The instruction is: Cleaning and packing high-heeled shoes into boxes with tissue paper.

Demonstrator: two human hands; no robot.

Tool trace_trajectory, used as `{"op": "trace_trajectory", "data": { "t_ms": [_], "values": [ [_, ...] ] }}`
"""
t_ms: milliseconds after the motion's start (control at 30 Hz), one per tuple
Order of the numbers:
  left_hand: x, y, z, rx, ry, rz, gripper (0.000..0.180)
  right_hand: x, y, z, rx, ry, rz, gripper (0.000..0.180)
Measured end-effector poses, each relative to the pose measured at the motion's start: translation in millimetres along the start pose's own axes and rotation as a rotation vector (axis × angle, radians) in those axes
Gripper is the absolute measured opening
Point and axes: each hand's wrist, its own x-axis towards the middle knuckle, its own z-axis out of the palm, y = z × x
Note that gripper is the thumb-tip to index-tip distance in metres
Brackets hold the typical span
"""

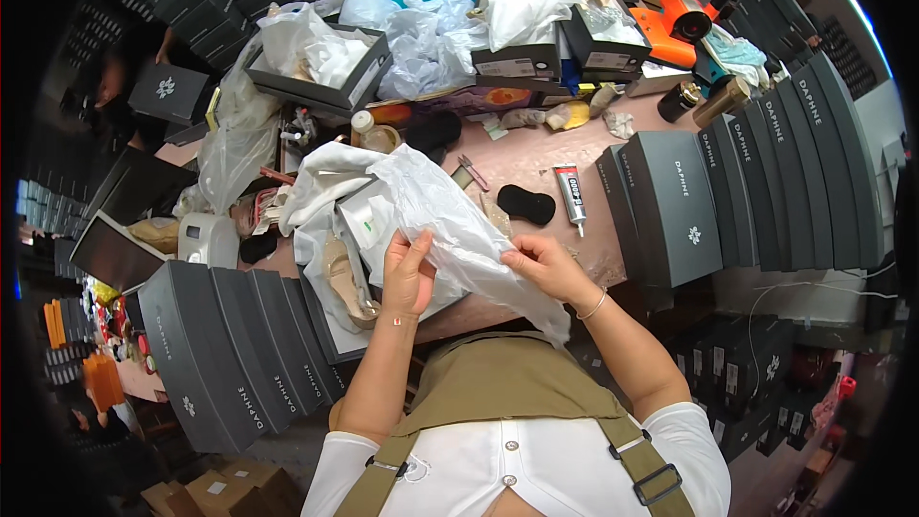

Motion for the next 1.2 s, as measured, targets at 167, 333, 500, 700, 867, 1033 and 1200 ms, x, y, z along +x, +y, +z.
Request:
{"op": "trace_trajectory", "data": {
  "t_ms": [167, 333, 500, 700, 867, 1033, 1200],
  "values": [
    [22.4, -10.5, -29.3, -0.166, -0.353, -0.485, 0.021, -6.8, -6.3, -11.9, -0.210, 0.012, -0.097, 0.021],
    [20.5, -9.0, 30.8, 0.279, -0.115, -0.113, 0.019, -12.3, 22.6, -10.0, 0.108, -0.057, -0.167, 0.036],
    [28.0, -23.9, 8.1, 0.474, -0.059, -0.053, 0.017, -40.1, 41.2, -9.3, 0.166, -0.052, 0.155, 0.031],
    [34.4, -56.5, 39.2, 0.298, 0.064, 0.086, 0.016, -47.0, 62.9, -45.6, 0.072, 0.059, 0.191, 0.028],
    [48.3, -56.8, 41.7, 0.202, 0.096, 0.068, 0.018, -66.8, 69.8, -57.0, 0.280, -0.002, 0.212, 0.025],
    [46.9, -63.3, 50.3, 0.094, 0.175, 0.131, 0.019, -77.1, 104.4, -39.0, 0.033, -0.023, 0.207, 0.032],
    [48.3, -58.3, 39.4, 0.081, 0.237, 0.212, 0.018, -115.0, 113.2, -89.0, -0.540, -0.160, 0.263, 0.016]
  ]
}}
